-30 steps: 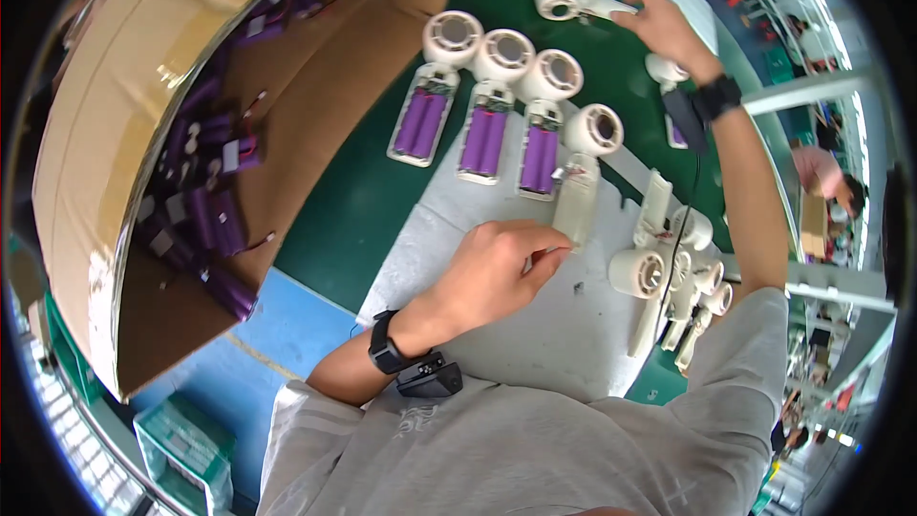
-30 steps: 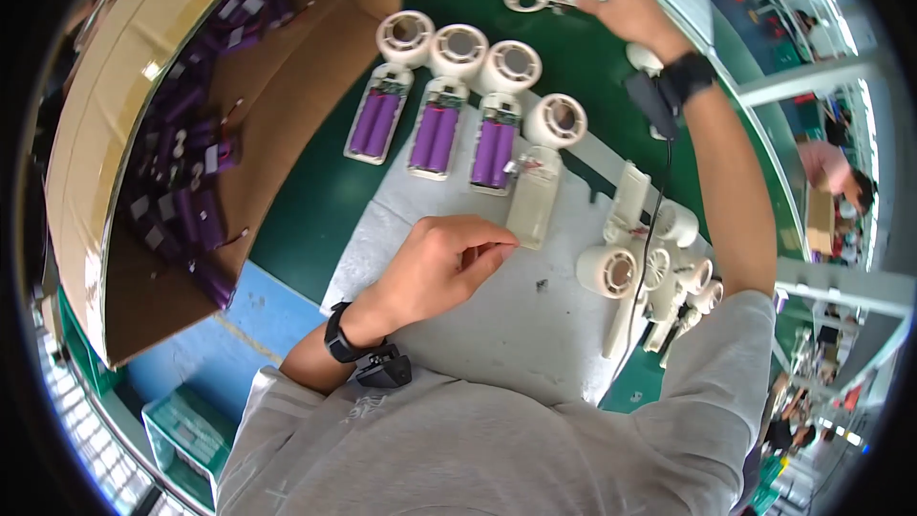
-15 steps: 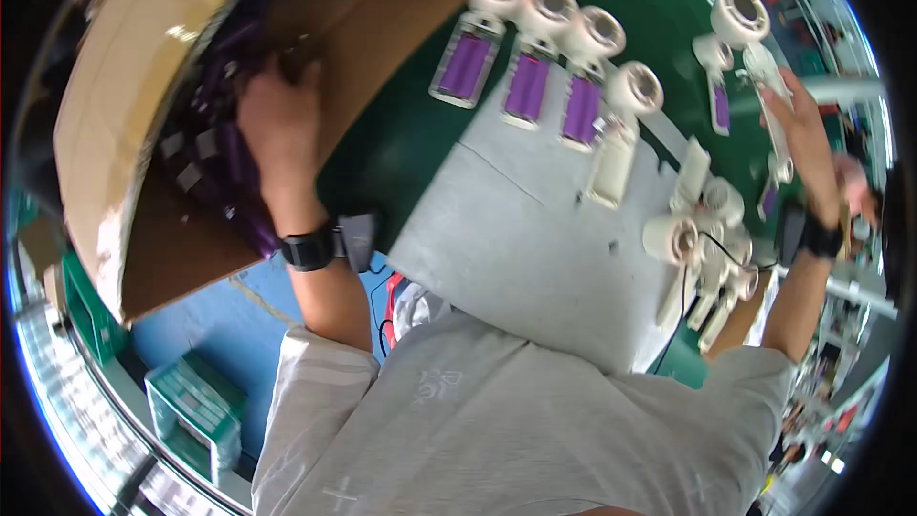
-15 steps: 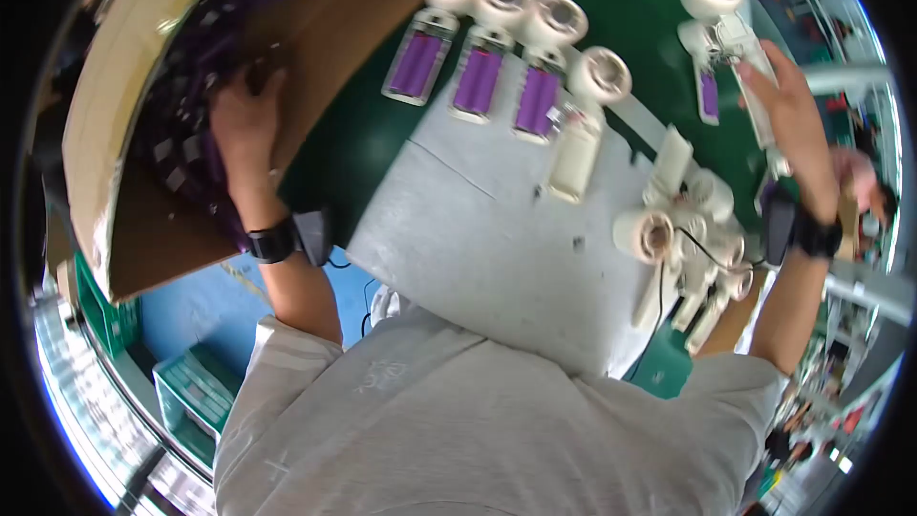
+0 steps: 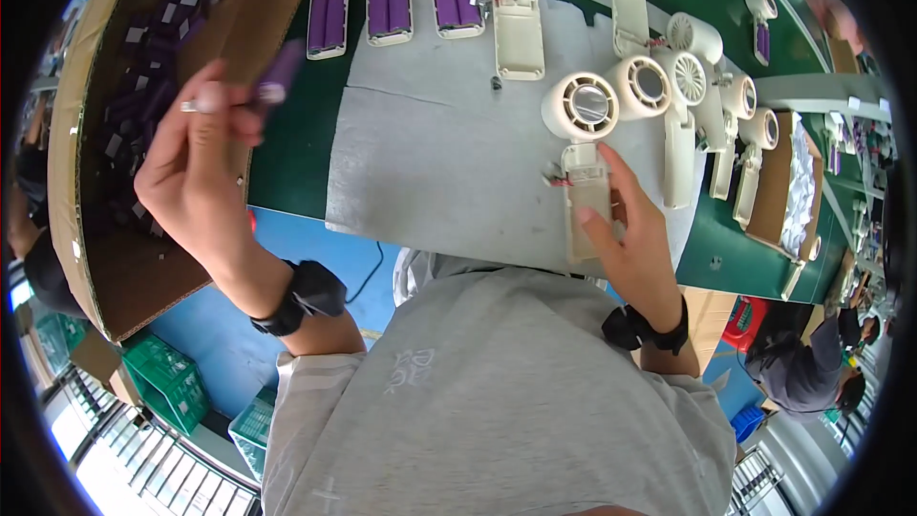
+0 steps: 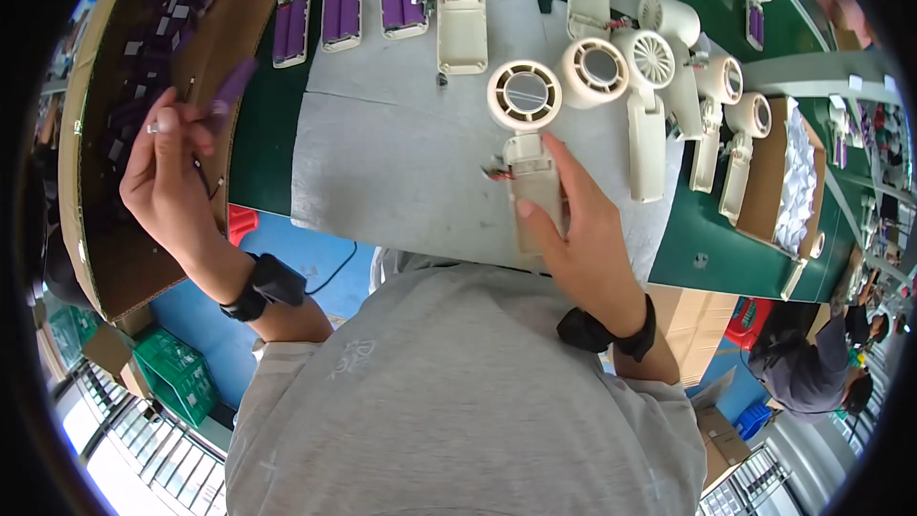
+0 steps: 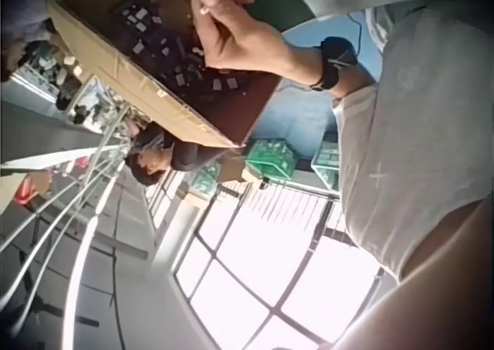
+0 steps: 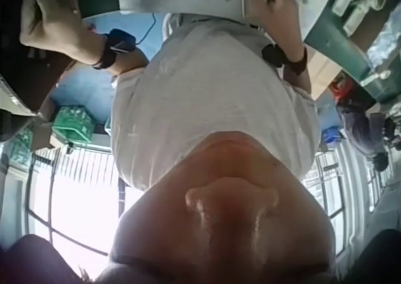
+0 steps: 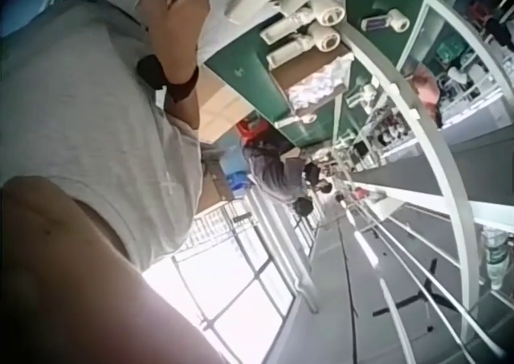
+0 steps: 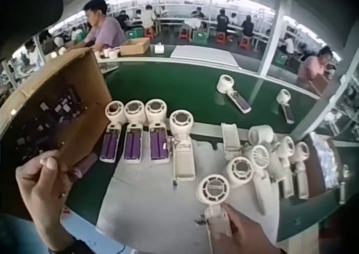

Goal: The person assembles portable fans by connecting a circuit board to a battery pack, fitting them into the fan housing, and placing the units on a conveyor belt.

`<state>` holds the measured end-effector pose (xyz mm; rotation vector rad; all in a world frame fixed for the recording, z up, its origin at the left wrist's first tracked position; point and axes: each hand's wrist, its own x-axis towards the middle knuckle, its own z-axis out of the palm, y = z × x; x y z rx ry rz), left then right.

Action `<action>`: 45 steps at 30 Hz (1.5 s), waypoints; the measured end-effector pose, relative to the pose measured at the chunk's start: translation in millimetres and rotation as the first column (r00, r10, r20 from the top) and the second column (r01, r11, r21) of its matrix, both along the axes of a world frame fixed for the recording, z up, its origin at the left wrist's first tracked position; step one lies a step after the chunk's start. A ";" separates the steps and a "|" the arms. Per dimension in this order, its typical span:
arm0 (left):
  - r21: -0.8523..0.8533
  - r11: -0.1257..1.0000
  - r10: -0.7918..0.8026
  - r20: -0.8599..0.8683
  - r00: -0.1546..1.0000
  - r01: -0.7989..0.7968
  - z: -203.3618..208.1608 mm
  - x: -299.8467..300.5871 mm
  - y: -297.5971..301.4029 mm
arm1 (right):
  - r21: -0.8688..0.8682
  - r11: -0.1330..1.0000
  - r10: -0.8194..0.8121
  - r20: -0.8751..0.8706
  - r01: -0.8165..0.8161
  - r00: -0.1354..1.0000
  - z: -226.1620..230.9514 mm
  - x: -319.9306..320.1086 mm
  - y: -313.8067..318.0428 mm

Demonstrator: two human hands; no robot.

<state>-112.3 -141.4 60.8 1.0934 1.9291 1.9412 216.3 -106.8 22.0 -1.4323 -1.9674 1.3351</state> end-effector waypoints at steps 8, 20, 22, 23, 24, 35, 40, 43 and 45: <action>0.037 0.255 -0.966 -0.034 0.256 0.966 11.1 113.2 41.1 | 0.665 0.747 0.192 -0.211 -0.004 0.958 28.2 -16.2 27.2; -0.287 0.515 -0.854 -0.259 0.452 0.808 -84.4 117.8 34.7 | 0.559 0.818 0.216 -0.076 -0.138 0.973 -24.0 -11.0 21.6; -0.250 0.490 -0.867 -0.234 0.439 0.835 -87.0 114.7 34.2 | 0.548 0.825 0.210 -0.066 -0.140 0.975 -23.1 -11.9 19.4; -0.250 0.491 -0.867 -0.231 0.442 0.834 -86.5 113.6 33.5 | 0.540 0.830 0.202 -0.059 -0.139 0.978 -22.0 -12.1 17.8; -0.265 0.477 -0.877 -0.197 0.437 0.838 -84.1 112.6 33.1 | 0.532 0.836 0.195 -0.051 -0.138 0.979 -21.1 -12.5 16.6; -0.261 0.469 -0.882 -0.092 0.462 0.844 -80.2 107.8 21.7 | 0.478 0.841 0.271 0.031 -0.253 0.962 -16.9 -11.2 20.5; -0.316 0.438 -0.881 0.032 0.471 0.841 -75.2 108.6 15.8 | 0.333 0.903 0.354 -0.221 -0.271 0.909 -5.6 3.4 37.3; -0.244 0.381 -0.864 0.249 0.437 0.892 -75.5 110.0 16.0 | 0.009 0.969 0.241 -0.256 -0.247 0.936 6.7 9.2 34.9; -0.183 0.459 -0.804 0.331 0.494 0.870 -78.6 116.3 17.9 | -0.157 0.962 0.178 -0.259 -0.223 0.949 13.6 8.0 34.9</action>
